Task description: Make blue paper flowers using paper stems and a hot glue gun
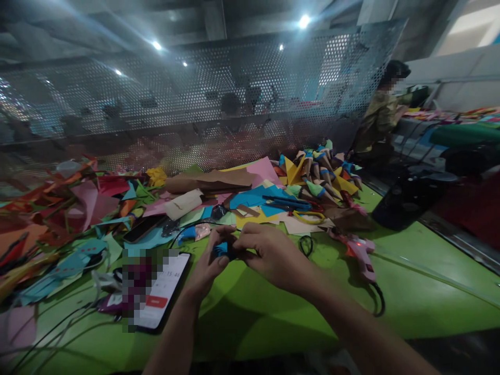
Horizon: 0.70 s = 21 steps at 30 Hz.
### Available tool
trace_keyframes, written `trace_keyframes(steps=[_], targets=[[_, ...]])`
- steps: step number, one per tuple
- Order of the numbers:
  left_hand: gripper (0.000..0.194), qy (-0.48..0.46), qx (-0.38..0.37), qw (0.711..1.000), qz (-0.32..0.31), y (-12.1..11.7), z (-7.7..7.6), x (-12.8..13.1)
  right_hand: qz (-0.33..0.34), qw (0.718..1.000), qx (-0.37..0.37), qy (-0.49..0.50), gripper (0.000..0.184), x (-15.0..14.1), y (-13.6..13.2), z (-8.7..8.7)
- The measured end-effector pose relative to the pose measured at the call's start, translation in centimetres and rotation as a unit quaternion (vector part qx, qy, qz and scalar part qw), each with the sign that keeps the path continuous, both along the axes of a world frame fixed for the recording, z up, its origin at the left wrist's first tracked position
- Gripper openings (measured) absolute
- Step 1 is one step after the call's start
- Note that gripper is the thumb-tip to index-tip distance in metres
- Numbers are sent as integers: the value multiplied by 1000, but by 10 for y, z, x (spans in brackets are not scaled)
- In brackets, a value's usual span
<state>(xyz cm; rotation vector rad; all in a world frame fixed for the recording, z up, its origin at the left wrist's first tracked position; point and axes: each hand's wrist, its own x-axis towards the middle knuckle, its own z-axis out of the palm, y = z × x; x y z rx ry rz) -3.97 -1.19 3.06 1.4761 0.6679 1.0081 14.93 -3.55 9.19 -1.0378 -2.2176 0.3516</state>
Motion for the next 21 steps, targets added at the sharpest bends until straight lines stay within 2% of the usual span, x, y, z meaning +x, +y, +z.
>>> trace_keyframes(steps=[4,14,21], targets=[[64,10,9,1000,-4,0,1,0,-5,1000,3,-12,24,0,-2,2],[62,47,16,999,-4,0,0,1,-21,999,15,-23,26,-2,-3,2],[63,8,1,1000,-9,1,-3,1,-35,998,6,50,20,-4,-3,-5]])
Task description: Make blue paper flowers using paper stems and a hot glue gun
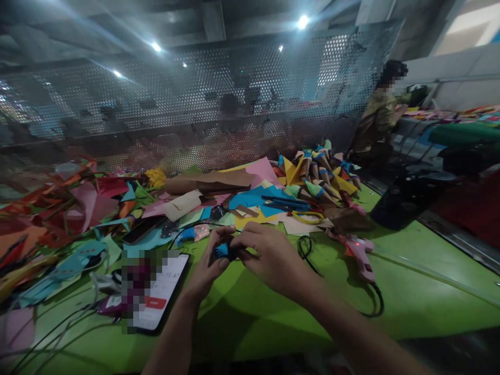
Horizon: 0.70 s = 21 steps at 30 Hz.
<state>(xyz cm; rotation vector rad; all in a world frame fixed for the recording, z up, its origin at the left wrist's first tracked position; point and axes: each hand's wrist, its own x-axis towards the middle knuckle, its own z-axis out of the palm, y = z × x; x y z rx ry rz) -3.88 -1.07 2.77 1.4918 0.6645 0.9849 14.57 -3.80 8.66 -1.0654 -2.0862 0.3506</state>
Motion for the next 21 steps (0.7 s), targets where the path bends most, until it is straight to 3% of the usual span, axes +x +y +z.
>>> trace_keyframes(steps=[6,10,16,21], targets=[[60,-46,1,999,0,3,-5,0,-52,996,29,64,11,-2,-2,-6],[60,-73,-2,997,8,4,-7,1,-50,995,43,79,10,-1,-4,-12],[64,-106,-21,994,15,6,-18,1,-50,995,59,67,15,-2,-5,-17],[61,-88,-7,996,18,7,-16,0,-56,995,72,45,18,-2,-8,-16]])
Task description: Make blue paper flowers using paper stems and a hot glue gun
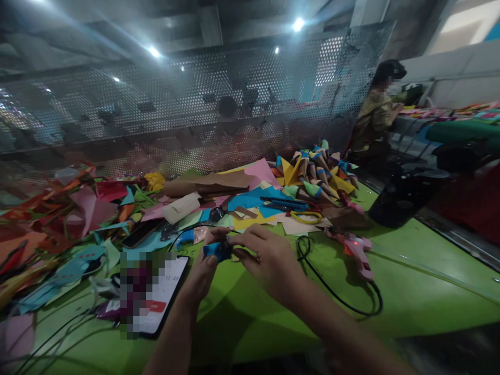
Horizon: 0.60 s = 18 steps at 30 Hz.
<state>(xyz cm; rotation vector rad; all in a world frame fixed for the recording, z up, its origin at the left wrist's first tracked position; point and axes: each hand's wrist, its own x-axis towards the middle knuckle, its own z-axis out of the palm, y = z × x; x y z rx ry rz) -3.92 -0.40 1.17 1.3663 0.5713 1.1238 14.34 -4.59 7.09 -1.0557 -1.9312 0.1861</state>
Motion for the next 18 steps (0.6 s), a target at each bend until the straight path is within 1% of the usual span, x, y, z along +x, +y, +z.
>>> trace_keyframes(steps=[5,11,13,15,18], targets=[[60,27,15,1000,7,-1,5,-2,-24,997,38,-58,18,-1,-4,2],[61,66,25,997,17,-1,9,-2,-32,994,40,-94,18,-1,-3,1],[61,87,33,995,20,-3,11,-1,-39,992,43,-108,15,-2,-4,1],[61,103,35,994,24,-5,14,0,-42,993,36,-108,12,-2,-5,1],[61,115,40,992,33,-8,17,1,-32,997,-6,-69,11,-4,-6,1]])
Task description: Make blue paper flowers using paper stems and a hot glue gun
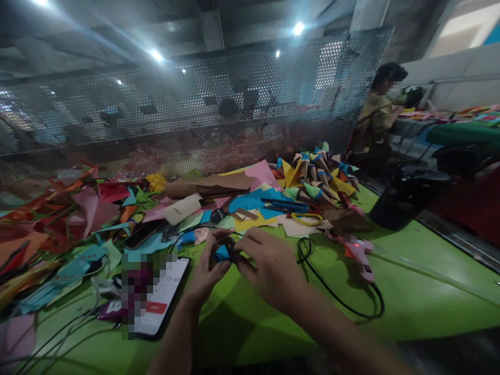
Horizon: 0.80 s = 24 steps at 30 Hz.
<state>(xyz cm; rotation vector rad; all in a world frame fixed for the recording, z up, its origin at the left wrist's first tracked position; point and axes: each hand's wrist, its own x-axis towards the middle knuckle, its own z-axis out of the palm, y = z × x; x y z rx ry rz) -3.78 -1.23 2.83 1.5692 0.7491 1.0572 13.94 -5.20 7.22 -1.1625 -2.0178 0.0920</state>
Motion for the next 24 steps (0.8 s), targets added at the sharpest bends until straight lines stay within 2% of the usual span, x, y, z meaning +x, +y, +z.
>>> trace_keyframes(steps=[7,13,19,24], targets=[[58,31,19,999,21,-4,3,2,-24,994,-76,70,16,-5,1,0],[58,65,41,996,37,-6,6,5,-54,993,-78,73,15,-6,2,-3],[51,86,59,994,14,-5,9,6,-57,998,-38,-2,9,-2,4,1],[49,73,53,996,-10,-6,10,6,-49,993,-5,-108,15,1,7,11]])
